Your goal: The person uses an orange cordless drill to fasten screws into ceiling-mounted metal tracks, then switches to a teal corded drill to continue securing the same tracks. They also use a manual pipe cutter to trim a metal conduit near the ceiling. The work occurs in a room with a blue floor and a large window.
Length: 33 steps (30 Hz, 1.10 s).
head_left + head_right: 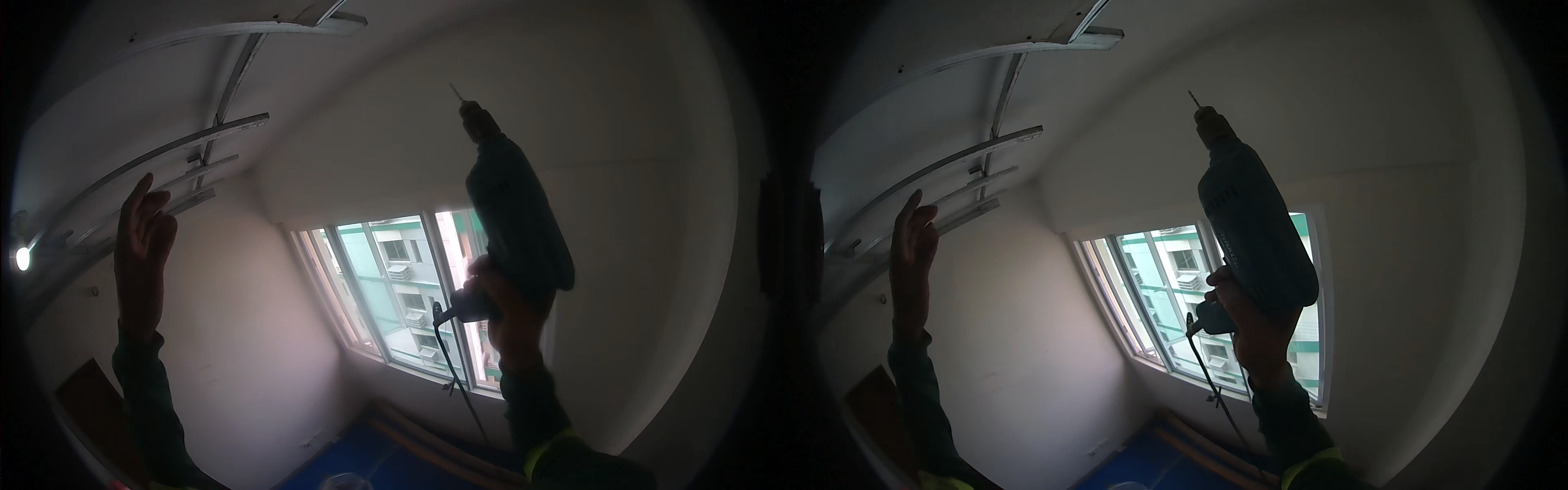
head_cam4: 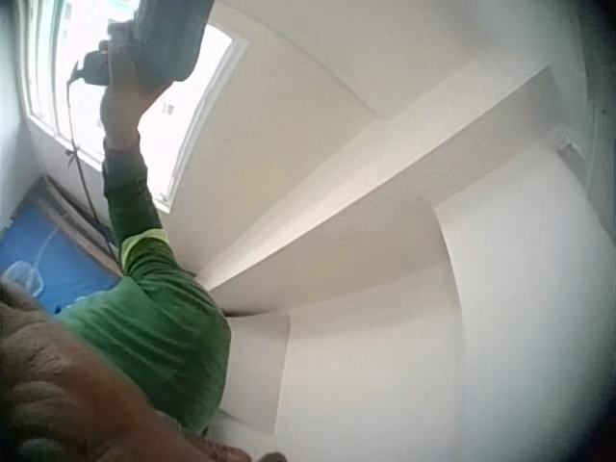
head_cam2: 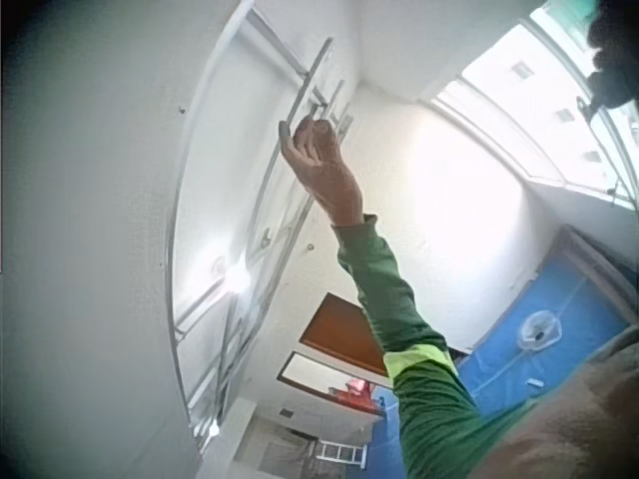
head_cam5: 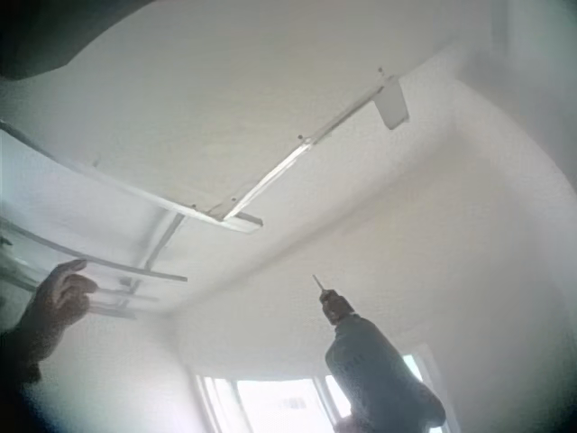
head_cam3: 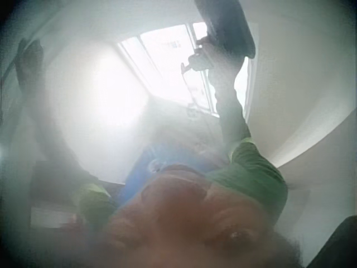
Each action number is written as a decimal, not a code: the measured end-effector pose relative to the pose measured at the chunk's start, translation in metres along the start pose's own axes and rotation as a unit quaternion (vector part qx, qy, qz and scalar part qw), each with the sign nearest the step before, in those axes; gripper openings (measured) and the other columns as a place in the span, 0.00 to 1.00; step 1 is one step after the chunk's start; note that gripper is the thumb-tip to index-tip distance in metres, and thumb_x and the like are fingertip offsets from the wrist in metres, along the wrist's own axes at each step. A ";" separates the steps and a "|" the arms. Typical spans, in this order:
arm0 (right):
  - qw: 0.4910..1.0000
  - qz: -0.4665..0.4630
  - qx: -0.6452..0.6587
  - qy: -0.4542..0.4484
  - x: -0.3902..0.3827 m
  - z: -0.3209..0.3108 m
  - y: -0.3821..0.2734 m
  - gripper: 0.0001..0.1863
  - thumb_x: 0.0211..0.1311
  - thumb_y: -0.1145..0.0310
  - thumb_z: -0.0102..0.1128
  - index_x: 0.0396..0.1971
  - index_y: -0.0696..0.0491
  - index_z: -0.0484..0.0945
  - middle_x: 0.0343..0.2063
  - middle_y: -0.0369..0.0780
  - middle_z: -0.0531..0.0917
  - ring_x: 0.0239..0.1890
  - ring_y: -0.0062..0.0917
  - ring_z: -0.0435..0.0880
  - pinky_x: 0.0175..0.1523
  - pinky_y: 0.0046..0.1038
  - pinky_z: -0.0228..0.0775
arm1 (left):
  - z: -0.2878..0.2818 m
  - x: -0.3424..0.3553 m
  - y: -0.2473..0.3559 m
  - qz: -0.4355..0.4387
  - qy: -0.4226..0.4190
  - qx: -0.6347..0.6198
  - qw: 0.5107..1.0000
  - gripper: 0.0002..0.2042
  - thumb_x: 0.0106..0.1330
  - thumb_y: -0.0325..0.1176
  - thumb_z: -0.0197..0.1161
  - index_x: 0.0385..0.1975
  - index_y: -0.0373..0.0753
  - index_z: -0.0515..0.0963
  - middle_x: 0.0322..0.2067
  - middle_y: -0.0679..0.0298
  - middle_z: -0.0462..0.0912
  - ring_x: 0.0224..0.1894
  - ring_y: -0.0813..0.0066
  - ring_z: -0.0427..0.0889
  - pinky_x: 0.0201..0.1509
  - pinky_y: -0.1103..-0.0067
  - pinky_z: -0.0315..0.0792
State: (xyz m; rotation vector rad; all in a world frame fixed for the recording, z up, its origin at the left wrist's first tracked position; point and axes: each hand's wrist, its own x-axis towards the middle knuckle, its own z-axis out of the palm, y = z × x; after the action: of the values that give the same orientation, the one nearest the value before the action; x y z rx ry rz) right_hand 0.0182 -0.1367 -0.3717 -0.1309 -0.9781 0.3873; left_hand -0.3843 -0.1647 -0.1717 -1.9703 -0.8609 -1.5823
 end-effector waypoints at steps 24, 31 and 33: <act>0.984 -0.032 0.172 -0.024 0.108 0.129 0.039 0.14 0.58 0.78 0.69 0.44 0.61 0.81 0.35 0.43 0.87 0.32 0.30 0.90 0.37 0.31 0.87 | 0.152 0.274 0.011 0.060 -0.019 -0.356 0.932 0.21 0.73 0.49 0.74 0.46 0.37 0.78 0.40 0.70 0.74 0.44 0.84 0.72 0.56 0.82 0.70; 0.979 -0.024 0.199 -0.043 0.116 0.131 0.054 0.15 0.59 0.80 0.69 0.46 0.62 0.79 0.36 0.43 0.87 0.34 0.29 0.90 0.37 0.29 0.88 | 0.177 0.261 0.044 0.109 0.079 -0.345 0.929 0.22 0.66 0.46 0.81 0.48 0.42 0.77 0.40 0.74 0.72 0.38 0.86 0.64 0.45 0.80 0.63; 0.980 -0.028 0.193 -0.047 0.118 0.131 0.055 0.15 0.60 0.80 0.69 0.46 0.62 0.78 0.37 0.43 0.86 0.34 0.29 0.91 0.37 0.30 0.88 | 0.174 0.257 0.048 0.100 0.078 -0.352 0.927 0.24 0.67 0.44 0.80 0.54 0.42 0.76 0.45 0.73 0.75 0.44 0.85 0.69 0.49 0.80 0.67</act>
State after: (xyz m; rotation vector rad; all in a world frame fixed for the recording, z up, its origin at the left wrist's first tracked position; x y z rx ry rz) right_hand -0.0459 -0.0496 -0.2223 0.2695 -0.9801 0.5283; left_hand -0.1954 -0.0301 0.0405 -2.2421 0.0068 -2.0665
